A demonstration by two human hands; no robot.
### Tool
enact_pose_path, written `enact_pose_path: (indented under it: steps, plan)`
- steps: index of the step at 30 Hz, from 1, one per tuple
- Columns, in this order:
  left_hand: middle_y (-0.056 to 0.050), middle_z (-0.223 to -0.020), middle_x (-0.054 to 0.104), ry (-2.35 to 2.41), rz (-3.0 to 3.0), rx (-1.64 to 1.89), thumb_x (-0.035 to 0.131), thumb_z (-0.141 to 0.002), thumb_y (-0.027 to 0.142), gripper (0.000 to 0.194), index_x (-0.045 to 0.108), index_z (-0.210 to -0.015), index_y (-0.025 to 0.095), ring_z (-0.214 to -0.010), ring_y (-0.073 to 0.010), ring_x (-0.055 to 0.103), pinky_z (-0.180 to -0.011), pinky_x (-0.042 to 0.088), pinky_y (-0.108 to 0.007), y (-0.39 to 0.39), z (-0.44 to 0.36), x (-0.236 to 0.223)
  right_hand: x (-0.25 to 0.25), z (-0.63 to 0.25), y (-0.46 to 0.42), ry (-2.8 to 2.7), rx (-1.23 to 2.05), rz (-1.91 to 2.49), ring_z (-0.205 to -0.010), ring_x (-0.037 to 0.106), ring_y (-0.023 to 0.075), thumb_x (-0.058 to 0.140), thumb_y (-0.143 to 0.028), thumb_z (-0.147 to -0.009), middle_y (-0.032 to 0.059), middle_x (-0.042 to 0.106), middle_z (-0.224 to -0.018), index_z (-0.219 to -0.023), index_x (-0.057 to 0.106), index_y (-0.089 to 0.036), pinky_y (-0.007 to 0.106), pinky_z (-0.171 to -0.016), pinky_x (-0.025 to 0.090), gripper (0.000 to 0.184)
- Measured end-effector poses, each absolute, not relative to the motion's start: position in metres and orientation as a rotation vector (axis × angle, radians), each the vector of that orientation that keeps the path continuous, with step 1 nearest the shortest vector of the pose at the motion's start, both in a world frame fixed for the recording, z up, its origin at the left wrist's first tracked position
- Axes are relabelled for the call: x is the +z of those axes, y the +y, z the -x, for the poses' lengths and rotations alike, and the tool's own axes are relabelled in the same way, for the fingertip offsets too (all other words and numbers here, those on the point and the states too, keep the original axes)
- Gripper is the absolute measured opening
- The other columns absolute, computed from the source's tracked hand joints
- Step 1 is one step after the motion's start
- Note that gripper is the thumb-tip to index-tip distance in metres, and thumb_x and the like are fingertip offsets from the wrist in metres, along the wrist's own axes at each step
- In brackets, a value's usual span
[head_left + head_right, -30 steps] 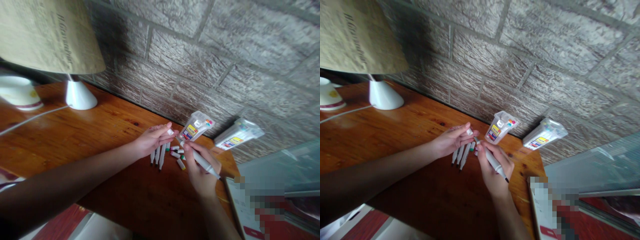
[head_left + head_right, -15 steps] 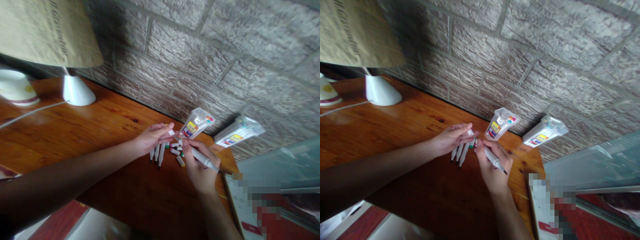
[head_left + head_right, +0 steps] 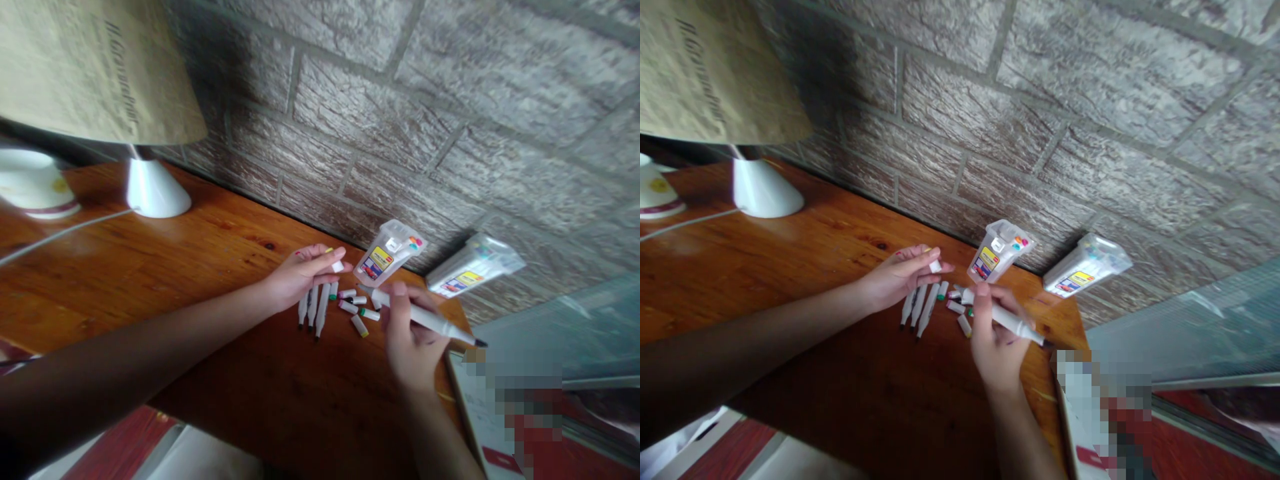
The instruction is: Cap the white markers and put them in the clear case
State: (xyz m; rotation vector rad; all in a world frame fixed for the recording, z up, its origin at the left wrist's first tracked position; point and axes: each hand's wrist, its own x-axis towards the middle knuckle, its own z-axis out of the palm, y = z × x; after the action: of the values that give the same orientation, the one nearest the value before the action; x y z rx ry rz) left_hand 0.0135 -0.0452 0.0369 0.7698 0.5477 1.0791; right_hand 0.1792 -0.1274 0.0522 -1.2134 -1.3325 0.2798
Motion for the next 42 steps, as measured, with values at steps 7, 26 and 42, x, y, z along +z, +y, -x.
enact_pose_path:
  steps: [7, 26, 42]
  plan:
    - [0.003, -0.073, 0.066, 0.603, -0.846, 1.139, 0.090, -0.062, 0.046, 0.042, 0.064, -0.071, 0.016, -0.069, -0.0085, 0.061, -0.061, 0.044, -0.019, -0.042, -0.012, 0.037, 0.062, -0.182, -0.123, -1.216, 0.313, 1.268, -0.045, 0.048, 0.0107, 0.059, -0.051, -0.091, -0.0024, 0.051, -0.050, -0.054, 0.053, -0.019, 0.024, -0.045, 0.036, 0.049]
    - [0.000, -0.069, 0.070, 0.473, -1.232, 0.967, 0.090, -0.063, 0.042, 0.039, 0.065, -0.076, 0.015, -0.066, -0.0126, 0.066, -0.068, 0.051, -0.027, -0.055, -0.014, 0.038, 0.057, -0.191, -0.114, -1.522, 1.123, 1.321, -0.047, 0.043, 0.0082, 0.069, -0.055, -0.083, -0.0009, 0.063, -0.063, -0.093, 0.074, -0.014, 0.022, -0.042, 0.033, 0.042]
    - [-0.003, -0.073, 0.072, 0.589, -1.512, 0.803, 0.084, -0.069, 0.039, 0.029, 0.077, -0.082, 0.015, -0.061, -0.0113, 0.059, -0.058, 0.044, -0.024, -0.044, -0.003, 0.041, 0.062, -0.204, -0.111, -1.817, 1.048, 1.288, -0.073, 0.060, 0.0145, 0.066, -0.043, -0.087, 0.0019, 0.071, -0.082, -0.089, 0.074, -0.016, 0.026, -0.065, 0.046, 0.028]
